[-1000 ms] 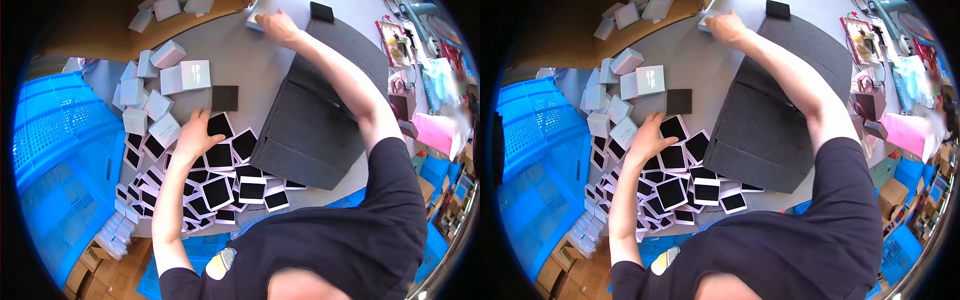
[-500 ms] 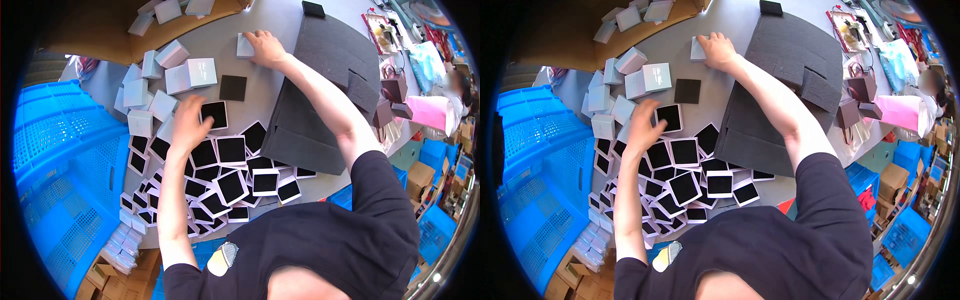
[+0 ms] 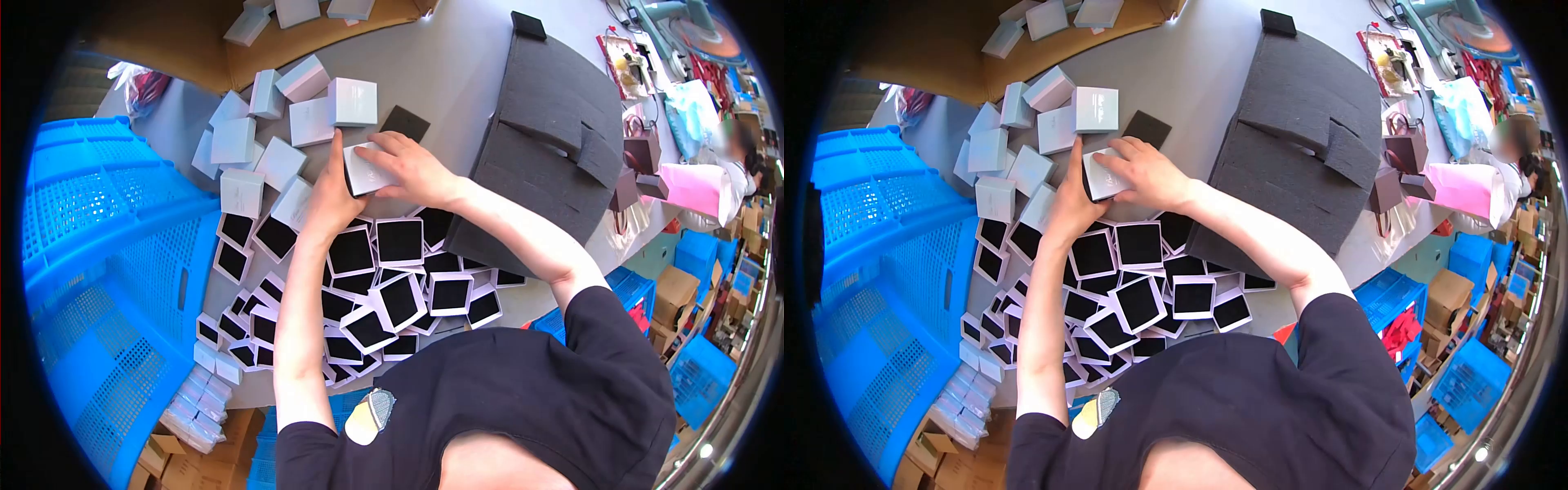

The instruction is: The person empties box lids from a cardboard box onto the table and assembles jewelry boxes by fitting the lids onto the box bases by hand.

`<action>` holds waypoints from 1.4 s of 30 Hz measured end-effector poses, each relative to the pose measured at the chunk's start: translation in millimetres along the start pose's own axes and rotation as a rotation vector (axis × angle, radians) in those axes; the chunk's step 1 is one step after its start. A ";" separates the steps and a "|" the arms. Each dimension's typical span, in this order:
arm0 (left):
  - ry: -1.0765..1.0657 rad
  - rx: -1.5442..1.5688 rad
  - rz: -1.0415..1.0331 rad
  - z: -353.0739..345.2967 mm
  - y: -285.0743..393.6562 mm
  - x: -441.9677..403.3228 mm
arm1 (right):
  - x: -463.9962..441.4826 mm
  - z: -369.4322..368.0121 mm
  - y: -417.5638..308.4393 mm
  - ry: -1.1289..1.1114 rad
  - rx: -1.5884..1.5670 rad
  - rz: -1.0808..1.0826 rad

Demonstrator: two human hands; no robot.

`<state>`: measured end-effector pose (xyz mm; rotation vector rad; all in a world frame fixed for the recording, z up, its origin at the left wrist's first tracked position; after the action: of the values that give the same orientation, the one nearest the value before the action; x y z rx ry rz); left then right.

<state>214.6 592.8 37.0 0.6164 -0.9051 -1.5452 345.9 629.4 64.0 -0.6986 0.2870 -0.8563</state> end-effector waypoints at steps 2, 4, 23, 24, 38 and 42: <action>0.057 -0.060 -0.098 -1.0 -6.6 3.7 | 4.5 -2.9 -3.4 0.002 -0.007 0.024; 0.099 -0.102 -0.114 0.2 -2.7 5.0 | 8.3 -2.4 -3.3 -0.012 0.037 0.050; 0.013 -0.385 -0.285 -2.5 -2.4 2.4 | 91.4 162.8 19.0 0.490 0.015 -0.351; -0.005 -0.382 -0.269 -3.5 3.9 2.5 | 128.8 199.5 37.6 0.709 0.005 -0.544; -0.274 0.209 0.039 -108.0 119.1 -65.1 | 329.7 199.9 185.6 0.792 -0.535 -1.343; -0.344 0.211 0.026 -119.3 133.2 -72.8 | 311.2 217.6 201.9 0.676 -1.035 -0.981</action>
<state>399.1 637.4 72.3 0.4915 -1.3442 -1.5705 771.0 577.7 103.6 -1.5535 1.0916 -1.9205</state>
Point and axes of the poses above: each hand's wrist, its own x-axis away from the middle knuckle, its own z-axis out of the back of the hand, y = z × x, the point moved 7 cm from there along -x, towards the middle knuckle, and after that the axes turned 15 degrees about -z, right-handed, at the moved point
